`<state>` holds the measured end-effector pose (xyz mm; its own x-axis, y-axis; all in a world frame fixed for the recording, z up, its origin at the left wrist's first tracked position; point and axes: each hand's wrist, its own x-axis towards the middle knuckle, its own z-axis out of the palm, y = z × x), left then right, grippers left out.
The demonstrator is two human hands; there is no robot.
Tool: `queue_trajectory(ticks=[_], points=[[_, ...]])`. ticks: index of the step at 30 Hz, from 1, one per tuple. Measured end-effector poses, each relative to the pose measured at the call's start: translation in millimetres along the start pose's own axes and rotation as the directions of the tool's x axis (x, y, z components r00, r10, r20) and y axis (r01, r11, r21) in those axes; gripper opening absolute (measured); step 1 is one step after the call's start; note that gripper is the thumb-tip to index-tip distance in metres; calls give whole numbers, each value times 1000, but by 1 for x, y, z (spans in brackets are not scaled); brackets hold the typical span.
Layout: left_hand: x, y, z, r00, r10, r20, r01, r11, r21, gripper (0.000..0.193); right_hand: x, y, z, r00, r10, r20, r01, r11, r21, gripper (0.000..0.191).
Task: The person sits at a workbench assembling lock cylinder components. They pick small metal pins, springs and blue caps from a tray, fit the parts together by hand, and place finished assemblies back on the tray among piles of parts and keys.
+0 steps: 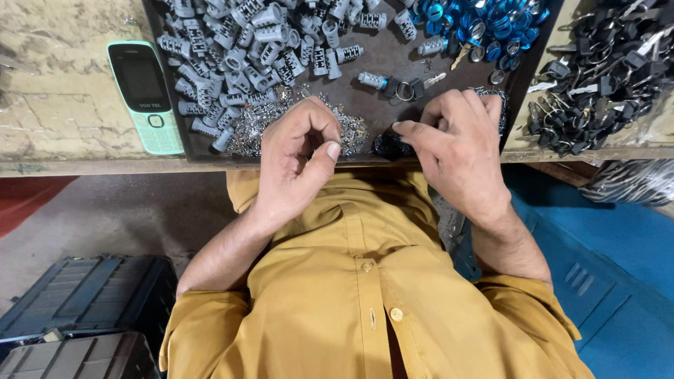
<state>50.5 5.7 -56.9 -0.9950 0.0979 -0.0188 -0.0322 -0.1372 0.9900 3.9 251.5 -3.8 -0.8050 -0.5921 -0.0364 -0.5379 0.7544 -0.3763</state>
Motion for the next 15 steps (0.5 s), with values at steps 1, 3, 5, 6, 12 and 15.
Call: queue_trajectory(ticks=[1,3,5,6,12,15], points=[[0,0,0,1000,10,-3,-10,1000,0,11,1,0,0,1000,-5,-1,5,1000,-22,19],[-1,0,-1,1000,10,-2,-10,1000,2,10,1,2,-1,1000,14,-20,-15,999,-49,19],[-1,-1,-1,1000,16,-4,-16,1000,-6,10,2,4,-3,999,32,-38,-34,998,-52,20],[-1,-1,-1,1000,19,-5,-19,1000,-13,10,2,4,-4,998,41,-45,-43,998,-39,20],[-1,-2,-2,1000,23,-8,-23,999,-23,9,0,-1,-3,999,37,-12,-36,999,41,22],[-1,-2,-1,1000,29,-5,-29,999,-20,10,0,-2,-1,1000,19,3,-19,999,37,21]])
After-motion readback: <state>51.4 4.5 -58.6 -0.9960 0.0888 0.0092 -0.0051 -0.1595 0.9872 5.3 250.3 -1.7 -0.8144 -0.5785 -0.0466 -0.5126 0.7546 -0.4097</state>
